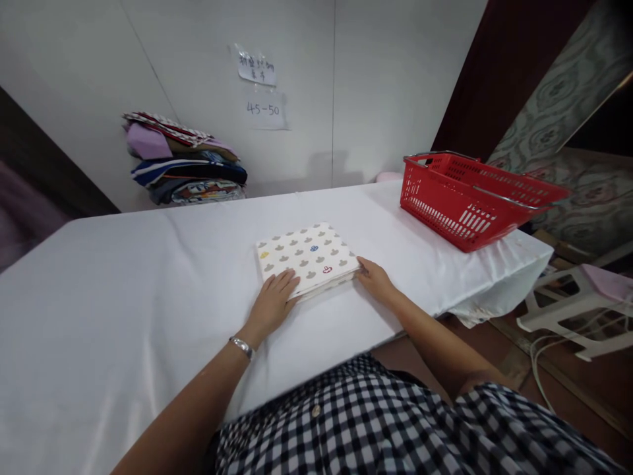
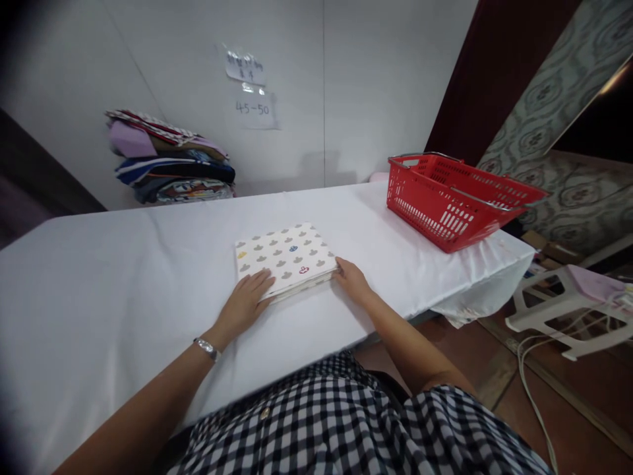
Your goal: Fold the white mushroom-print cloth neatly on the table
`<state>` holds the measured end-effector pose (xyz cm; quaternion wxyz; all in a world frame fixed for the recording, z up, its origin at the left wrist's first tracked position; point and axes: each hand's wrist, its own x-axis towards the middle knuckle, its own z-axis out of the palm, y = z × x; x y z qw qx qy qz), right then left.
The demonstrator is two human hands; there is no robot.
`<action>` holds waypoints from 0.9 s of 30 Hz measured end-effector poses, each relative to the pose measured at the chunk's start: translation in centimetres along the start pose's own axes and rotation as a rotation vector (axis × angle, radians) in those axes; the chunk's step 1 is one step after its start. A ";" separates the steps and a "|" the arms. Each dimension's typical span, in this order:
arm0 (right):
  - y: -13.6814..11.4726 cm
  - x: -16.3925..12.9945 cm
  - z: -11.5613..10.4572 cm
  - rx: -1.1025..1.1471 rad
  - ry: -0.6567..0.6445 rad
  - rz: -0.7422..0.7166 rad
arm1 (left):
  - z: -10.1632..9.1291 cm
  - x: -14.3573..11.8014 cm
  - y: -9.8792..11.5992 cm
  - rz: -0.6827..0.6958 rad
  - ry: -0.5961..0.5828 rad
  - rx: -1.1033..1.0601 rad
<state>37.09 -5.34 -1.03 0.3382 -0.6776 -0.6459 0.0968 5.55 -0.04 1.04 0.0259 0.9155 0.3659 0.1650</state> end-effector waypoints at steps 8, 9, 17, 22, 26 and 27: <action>-0.6 1.1 -0.9 0.029 -0.067 -0.052 | 0.2 0.2 -0.2 -0.015 -0.018 -0.006; -0.6 1.1 -1.0 0.017 -0.074 -0.057 | 0.1 0.2 -0.2 -0.018 -0.018 -0.009; -0.4 0.9 -1.3 -0.286 -0.125 -0.050 | -1.1 0.7 0.3 -0.112 -0.074 -0.048; -0.4 0.6 -1.3 -0.293 -0.103 -0.133 | -0.6 0.5 0.2 -0.097 -0.063 -0.041; -0.4 0.5 -1.1 -0.232 -0.033 -0.298 | -0.5 0.5 0.8 -0.093 -0.025 -0.033; -0.4 0.6 -1.0 -0.211 -0.035 -0.337 | -0.7 0.6 1.0 -0.101 -0.019 -0.031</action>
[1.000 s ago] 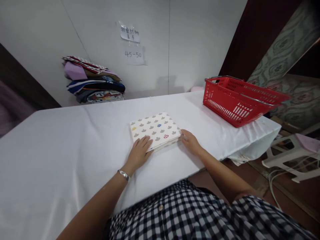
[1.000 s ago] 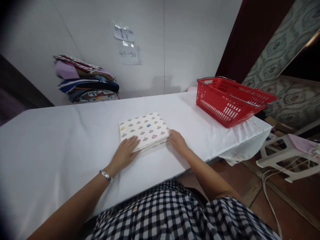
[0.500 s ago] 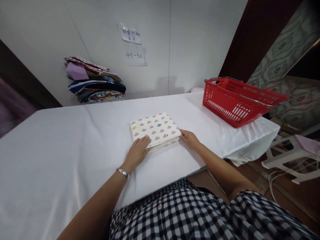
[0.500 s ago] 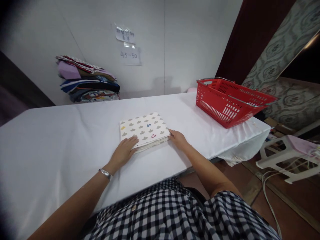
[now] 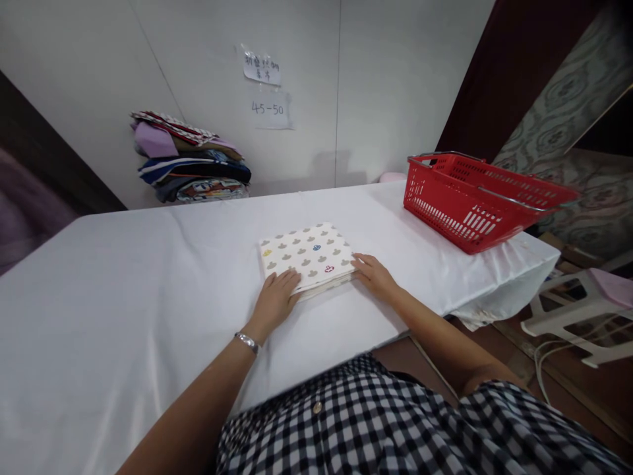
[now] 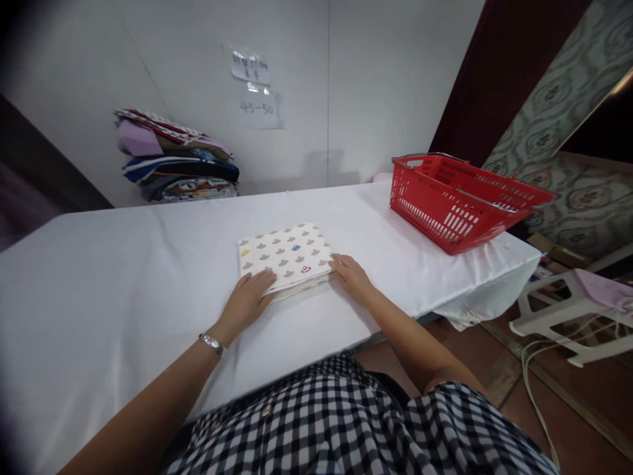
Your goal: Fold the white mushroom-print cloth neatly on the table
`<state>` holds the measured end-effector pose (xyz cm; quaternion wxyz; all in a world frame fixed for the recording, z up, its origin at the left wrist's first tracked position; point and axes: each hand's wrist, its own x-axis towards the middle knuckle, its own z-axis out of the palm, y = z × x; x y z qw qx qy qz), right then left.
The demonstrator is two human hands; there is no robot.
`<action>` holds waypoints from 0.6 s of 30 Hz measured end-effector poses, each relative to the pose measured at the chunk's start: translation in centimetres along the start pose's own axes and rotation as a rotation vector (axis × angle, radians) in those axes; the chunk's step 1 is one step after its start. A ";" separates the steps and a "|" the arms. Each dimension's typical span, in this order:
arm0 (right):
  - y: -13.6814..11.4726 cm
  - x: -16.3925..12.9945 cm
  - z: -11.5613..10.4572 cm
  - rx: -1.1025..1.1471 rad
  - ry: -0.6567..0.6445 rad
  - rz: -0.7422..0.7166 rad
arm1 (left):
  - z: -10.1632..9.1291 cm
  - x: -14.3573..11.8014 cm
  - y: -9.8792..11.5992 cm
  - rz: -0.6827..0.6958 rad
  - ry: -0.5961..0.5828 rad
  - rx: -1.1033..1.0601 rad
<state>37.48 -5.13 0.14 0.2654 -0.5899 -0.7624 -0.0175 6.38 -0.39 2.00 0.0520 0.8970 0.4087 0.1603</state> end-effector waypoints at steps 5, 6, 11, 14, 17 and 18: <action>0.5 1.4 0.1 0.064 0.014 -0.067 | -0.8 0.9 0.6 -0.061 0.002 -0.021; 0.6 1.7 0.1 0.073 0.020 -0.073 | -0.9 1.1 0.6 -0.079 -0.001 -0.026; 0.5 2.3 0.1 0.107 0.038 -0.078 | -1.1 1.9 0.4 -0.123 -0.031 -0.016; 0.6 2.0 0.2 0.101 0.034 -0.073 | -1.1 1.8 0.4 -0.105 -0.023 0.004; 0.9 1.6 0.3 0.098 0.020 -0.106 | -0.9 1.6 0.4 -0.067 0.011 0.021; 1.0 1.5 0.3 0.096 0.013 -0.121 | -0.9 1.5 0.4 -0.057 0.018 0.026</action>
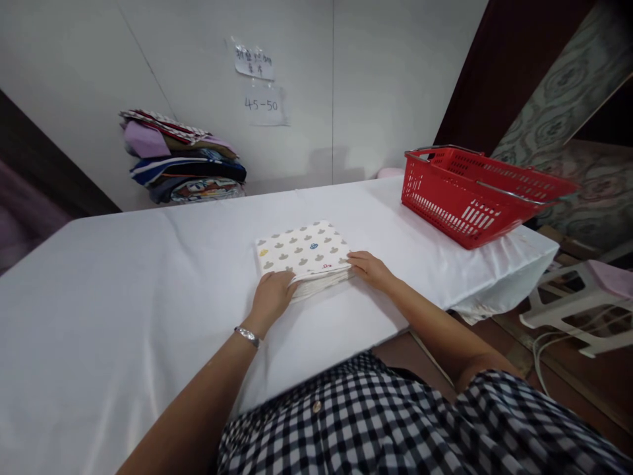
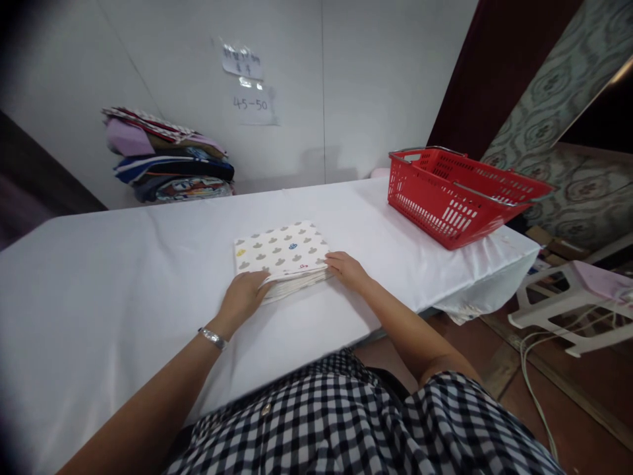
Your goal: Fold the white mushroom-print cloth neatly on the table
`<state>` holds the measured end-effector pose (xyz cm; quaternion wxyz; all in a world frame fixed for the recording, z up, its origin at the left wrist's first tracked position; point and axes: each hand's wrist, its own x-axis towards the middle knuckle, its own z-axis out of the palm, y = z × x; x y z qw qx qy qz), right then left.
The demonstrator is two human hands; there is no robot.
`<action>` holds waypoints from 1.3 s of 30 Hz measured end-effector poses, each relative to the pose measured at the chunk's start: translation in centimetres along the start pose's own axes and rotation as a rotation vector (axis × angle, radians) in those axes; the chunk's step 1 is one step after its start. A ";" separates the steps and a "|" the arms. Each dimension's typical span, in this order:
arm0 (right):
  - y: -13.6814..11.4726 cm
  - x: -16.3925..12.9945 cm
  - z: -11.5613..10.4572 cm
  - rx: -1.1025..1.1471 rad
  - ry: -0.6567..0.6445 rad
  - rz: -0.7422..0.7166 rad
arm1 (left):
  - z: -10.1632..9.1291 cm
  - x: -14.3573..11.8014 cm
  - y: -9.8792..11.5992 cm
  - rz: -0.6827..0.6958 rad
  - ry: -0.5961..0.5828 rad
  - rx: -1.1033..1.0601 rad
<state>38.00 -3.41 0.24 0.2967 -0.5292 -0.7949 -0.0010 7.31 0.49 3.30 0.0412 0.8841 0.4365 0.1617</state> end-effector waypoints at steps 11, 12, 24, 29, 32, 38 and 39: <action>0.5 -1.2 0.8 0.039 0.039 0.207 | 1.3 -1.1 -0.6 0.103 0.064 0.059; 0.5 -1.2 1.0 0.073 0.047 0.222 | 1.4 -1.2 -0.5 0.103 0.064 0.066; 1.0 -1.2 1.8 0.403 0.164 0.301 | 1.5 2.6 5.7 0.209 0.041 0.151; 0.5 -1.1 1.8 0.464 0.224 0.365 | 2.4 6.0 8.1 0.303 -0.009 0.138; 0.1 -1.1 2.0 0.517 0.262 0.420 | 2.7 7.6 8.8 0.307 -0.075 0.135; -0.4 -1.3 2.4 0.579 0.304 0.489 | 2.3 8.5 9.1 0.255 -0.149 0.130; -0.4 -1.3 2.5 0.586 0.306 0.496 | 2.2 8.4 9.1 0.261 -0.138 0.131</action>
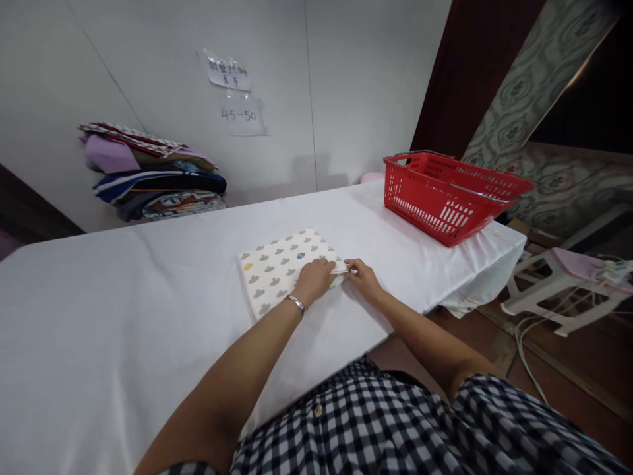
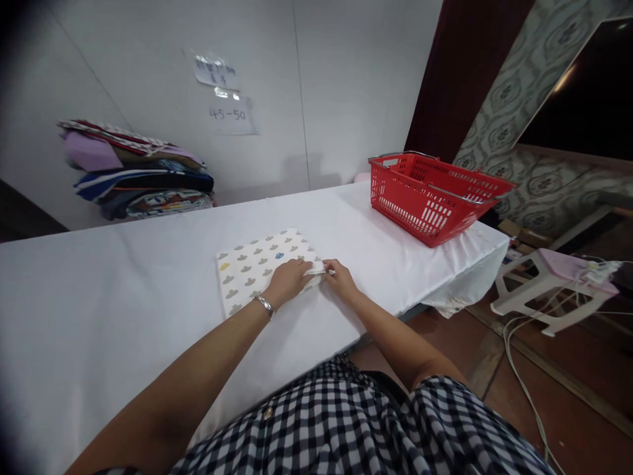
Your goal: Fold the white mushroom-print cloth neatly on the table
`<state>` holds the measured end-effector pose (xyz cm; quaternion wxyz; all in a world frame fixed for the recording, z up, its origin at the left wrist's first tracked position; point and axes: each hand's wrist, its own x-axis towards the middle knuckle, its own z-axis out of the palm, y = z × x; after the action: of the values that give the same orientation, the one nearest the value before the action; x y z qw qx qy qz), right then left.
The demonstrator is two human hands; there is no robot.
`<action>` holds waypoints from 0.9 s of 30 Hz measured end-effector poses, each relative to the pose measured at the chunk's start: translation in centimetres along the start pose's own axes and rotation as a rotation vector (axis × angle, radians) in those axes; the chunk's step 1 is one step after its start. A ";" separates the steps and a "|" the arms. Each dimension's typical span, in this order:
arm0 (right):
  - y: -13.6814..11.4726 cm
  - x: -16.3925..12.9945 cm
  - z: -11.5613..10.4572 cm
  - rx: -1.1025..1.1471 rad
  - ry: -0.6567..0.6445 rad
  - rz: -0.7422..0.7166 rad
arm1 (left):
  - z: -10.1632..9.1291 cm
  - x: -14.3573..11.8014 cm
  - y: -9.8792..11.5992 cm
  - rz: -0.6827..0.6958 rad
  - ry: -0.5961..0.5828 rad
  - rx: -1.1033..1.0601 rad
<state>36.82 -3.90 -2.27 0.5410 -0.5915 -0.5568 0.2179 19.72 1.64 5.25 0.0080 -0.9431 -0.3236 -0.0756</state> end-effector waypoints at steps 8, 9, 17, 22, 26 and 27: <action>-0.3 0.1 0.2 -0.012 0.026 -0.005 | -0.5 0.3 0.3 -0.038 -0.038 -0.007; -0.3 0.0 0.2 -0.031 0.027 -0.012 | -0.6 0.5 0.2 -0.048 -0.048 -0.023; -0.8 -1.3 -0.5 -0.439 -0.006 -0.303 | -0.9 1.2 0.0 -0.087 -0.058 -0.074; -2.2 -1.8 0.0 -0.739 -0.054 -0.369 | -0.8 1.0 -0.1 -0.085 -0.041 -0.087; -2.8 -2.0 0.4 -0.844 -0.082 -0.357 | -0.7 0.5 -0.2 -0.056 -0.016 -0.108; -2.8 -2.0 0.4 -0.849 -0.084 -0.355 | -0.6 0.4 -0.2 -0.048 -0.009 -0.109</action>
<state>34.74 -6.10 -0.61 0.2567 -0.6471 -0.7107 -0.1018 19.82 1.99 5.94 -0.0465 -0.9345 -0.3414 -0.0891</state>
